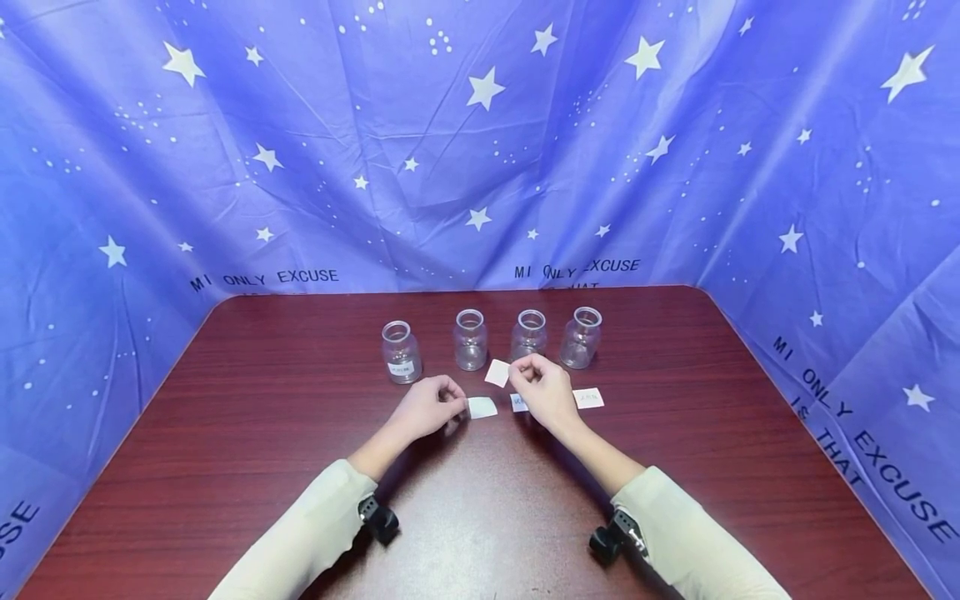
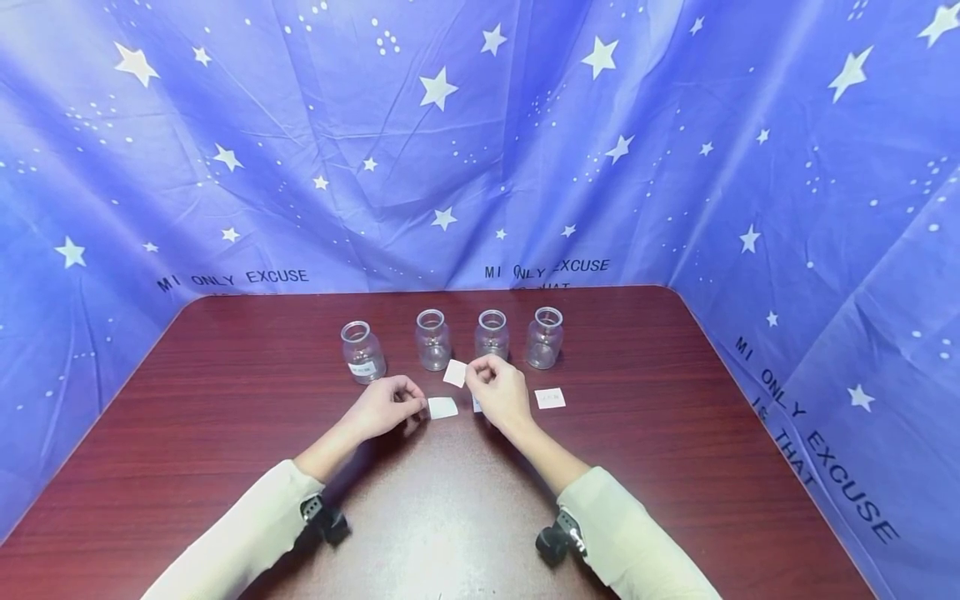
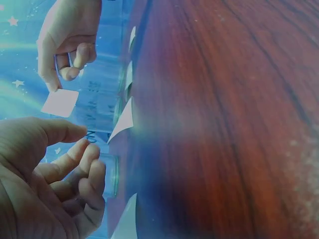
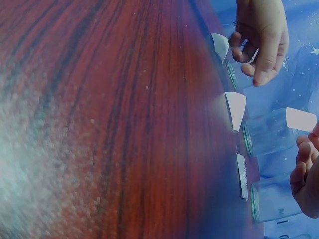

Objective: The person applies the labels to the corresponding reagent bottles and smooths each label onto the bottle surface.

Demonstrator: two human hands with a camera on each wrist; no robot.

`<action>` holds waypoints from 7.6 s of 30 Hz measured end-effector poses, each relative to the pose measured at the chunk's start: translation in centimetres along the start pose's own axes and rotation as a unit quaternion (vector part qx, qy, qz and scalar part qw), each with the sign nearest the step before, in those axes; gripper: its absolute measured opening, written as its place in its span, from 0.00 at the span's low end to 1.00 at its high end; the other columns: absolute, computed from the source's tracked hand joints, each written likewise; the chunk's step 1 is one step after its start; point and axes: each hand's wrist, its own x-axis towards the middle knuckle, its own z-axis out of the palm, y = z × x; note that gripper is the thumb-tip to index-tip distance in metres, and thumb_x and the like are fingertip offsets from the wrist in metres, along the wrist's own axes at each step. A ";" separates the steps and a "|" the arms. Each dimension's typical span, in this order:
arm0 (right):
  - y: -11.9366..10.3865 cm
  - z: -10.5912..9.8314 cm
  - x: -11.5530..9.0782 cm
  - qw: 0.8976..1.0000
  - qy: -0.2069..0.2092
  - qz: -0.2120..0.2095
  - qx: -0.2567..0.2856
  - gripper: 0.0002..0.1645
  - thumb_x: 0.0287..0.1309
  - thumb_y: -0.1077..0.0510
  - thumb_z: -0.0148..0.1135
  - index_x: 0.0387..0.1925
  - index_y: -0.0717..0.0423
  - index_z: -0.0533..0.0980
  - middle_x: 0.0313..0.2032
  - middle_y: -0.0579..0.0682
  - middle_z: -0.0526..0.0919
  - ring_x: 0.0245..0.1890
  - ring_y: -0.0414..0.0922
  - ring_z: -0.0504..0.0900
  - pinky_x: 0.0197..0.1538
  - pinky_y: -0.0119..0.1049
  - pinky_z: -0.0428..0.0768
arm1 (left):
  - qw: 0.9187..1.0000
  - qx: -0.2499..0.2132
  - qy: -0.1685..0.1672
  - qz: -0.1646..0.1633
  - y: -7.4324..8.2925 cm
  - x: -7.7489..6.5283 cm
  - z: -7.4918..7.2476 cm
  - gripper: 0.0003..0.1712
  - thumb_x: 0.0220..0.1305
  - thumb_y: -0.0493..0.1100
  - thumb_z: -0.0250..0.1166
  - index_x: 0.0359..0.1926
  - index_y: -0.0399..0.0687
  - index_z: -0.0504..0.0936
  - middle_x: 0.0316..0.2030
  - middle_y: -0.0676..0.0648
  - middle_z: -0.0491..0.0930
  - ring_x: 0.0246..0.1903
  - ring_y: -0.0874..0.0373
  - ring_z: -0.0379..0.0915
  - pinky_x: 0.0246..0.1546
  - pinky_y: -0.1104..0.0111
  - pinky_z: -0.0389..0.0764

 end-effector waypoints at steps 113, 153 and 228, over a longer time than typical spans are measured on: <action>-0.8 1.1 0.8 0.994 -0.064 -0.077 -0.032 0.06 0.55 0.59 0.64 0.31 0.57 0.83 0.23 0.49 0.84 0.23 0.37 0.75 0.29 0.26 0.73 | 0.986 -0.128 0.104 0.033 0.6 1.3 -0.6 0.08 0.57 0.42 0.66 0.36 0.42 0.83 0.29 0.47 0.82 0.26 0.64 0.70 0.30 0.74 0.72; 0.0 3.2 4.2 0.984 -0.090 -0.022 -0.155 0.08 0.57 0.51 0.61 0.32 0.50 0.82 0.20 0.43 0.82 0.14 0.33 0.72 0.25 0.30 0.70 | 0.988 -0.044 0.144 -0.015 -0.9 4.9 0.3 0.09 0.57 0.46 0.65 0.34 0.46 0.82 0.26 0.48 0.82 0.17 0.59 0.78 0.28 0.72 0.77; 0.7 4.1 4.4 0.983 -0.054 -0.029 -0.172 0.09 0.56 0.50 0.62 0.31 0.50 0.82 0.22 0.44 0.83 0.22 0.38 0.76 0.29 0.33 0.73 | 0.983 -0.078 0.164 -0.020 -1.2 5.5 0.8 0.26 0.56 0.44 0.67 0.54 0.42 0.71 0.50 0.40 0.80 0.36 0.52 0.83 0.36 0.64 0.81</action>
